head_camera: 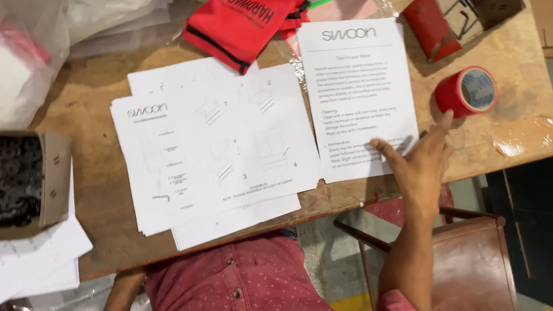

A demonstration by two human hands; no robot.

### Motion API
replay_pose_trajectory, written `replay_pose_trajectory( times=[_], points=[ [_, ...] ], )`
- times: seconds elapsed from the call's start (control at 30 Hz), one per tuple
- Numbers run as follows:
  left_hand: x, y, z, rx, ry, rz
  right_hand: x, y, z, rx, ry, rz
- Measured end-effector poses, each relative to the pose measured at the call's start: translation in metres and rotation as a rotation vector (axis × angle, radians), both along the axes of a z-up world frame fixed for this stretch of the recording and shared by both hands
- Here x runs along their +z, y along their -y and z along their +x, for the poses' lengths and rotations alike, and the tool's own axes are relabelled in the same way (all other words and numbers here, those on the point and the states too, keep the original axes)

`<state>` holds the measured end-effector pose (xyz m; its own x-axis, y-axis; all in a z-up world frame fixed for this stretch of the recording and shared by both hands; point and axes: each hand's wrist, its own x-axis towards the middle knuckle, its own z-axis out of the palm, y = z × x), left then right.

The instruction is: The person sorts through several instruction sheets on a wooden table before folding one and placing it inside a red hardware pouch.

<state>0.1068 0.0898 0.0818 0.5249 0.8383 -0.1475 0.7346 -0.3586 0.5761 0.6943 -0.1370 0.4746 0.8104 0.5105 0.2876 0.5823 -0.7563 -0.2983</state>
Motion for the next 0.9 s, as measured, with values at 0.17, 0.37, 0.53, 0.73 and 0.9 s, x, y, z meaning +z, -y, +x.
replay_pose_trajectory(
  times=[0.17,0.37,0.53,0.73,0.9],
  points=[
    [0.076,0.007,0.05,0.011,0.082,-0.059,-0.016,0.005,0.016,-0.129,-0.222,-0.074],
    [0.133,0.018,0.061,0.076,-0.214,-0.327,-0.02,0.015,0.056,0.046,-0.446,-0.023],
    [0.25,0.018,0.09,0.052,-0.482,-0.643,-0.022,0.017,0.054,-0.133,-0.518,-0.091],
    [0.335,0.024,0.079,-0.486,-0.431,-0.524,-0.033,0.011,0.029,-0.169,-0.097,-0.227],
    [0.443,0.018,0.118,-0.522,-0.425,-0.625,0.008,-0.059,-0.044,0.21,0.192,-0.057]
  ],
)
